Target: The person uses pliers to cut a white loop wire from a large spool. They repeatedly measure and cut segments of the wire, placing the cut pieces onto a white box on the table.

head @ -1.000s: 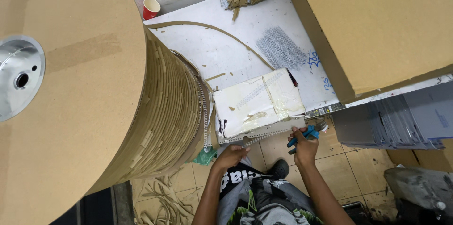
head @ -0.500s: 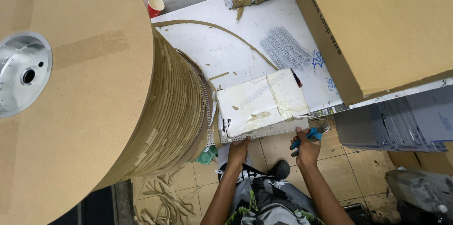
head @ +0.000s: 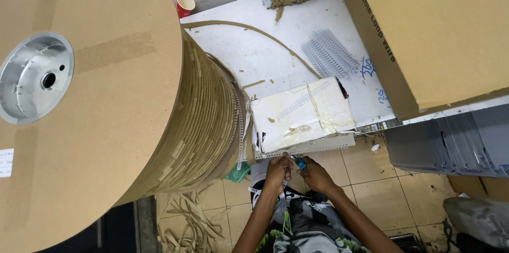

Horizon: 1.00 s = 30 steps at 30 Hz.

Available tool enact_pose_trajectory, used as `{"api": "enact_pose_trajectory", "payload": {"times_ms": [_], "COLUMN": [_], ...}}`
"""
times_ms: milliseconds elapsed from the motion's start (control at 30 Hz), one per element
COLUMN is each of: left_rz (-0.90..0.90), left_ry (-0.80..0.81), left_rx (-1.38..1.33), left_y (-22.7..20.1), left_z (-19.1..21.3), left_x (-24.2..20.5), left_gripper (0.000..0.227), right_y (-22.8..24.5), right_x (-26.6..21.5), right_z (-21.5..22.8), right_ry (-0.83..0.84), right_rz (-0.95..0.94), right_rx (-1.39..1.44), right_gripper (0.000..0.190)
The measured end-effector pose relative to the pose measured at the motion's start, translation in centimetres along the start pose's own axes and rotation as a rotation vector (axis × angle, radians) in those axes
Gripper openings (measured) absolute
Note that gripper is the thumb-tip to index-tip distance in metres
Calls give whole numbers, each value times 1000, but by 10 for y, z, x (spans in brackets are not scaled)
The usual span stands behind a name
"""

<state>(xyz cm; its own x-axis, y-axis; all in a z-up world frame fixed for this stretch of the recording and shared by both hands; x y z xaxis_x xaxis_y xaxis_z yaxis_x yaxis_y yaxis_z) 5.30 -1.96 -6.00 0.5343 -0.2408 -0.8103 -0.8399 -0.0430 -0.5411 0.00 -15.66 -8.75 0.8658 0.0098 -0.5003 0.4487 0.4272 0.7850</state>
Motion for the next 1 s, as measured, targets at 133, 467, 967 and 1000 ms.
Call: {"api": "enact_pose_trajectory", "payload": {"times_ms": [133,467,967,1000], "left_rz": [-3,24,170,170], "left_ry": [2,-2,145,150], "left_rx": [-20,-92,-137,-135], "left_y": [8,11,6,11], "left_z": [0,-2,-14,-13], "left_x": [16,20,11,16], "left_gripper": [25,16,18,18], "right_y": [4,11,-43,-61], "right_x": [-3,1,-45,-39], "right_z": [6,11,81,80], "right_ry": [-9,0,-814,-819], "right_rz": [28,-19,-196,-193], "right_rx": [-43,-60,1418,1418], "right_gripper": [47,34,20,20]}}
Point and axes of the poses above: each hand's wrist, its own x-axis towards the middle knuckle, its own z-axis out of the back of the hand, y = z × x, the point moved 9 cm from there along x, towards the middle knuckle, and after that the axes turned 6 degrees about z, right-handed, at the moved point
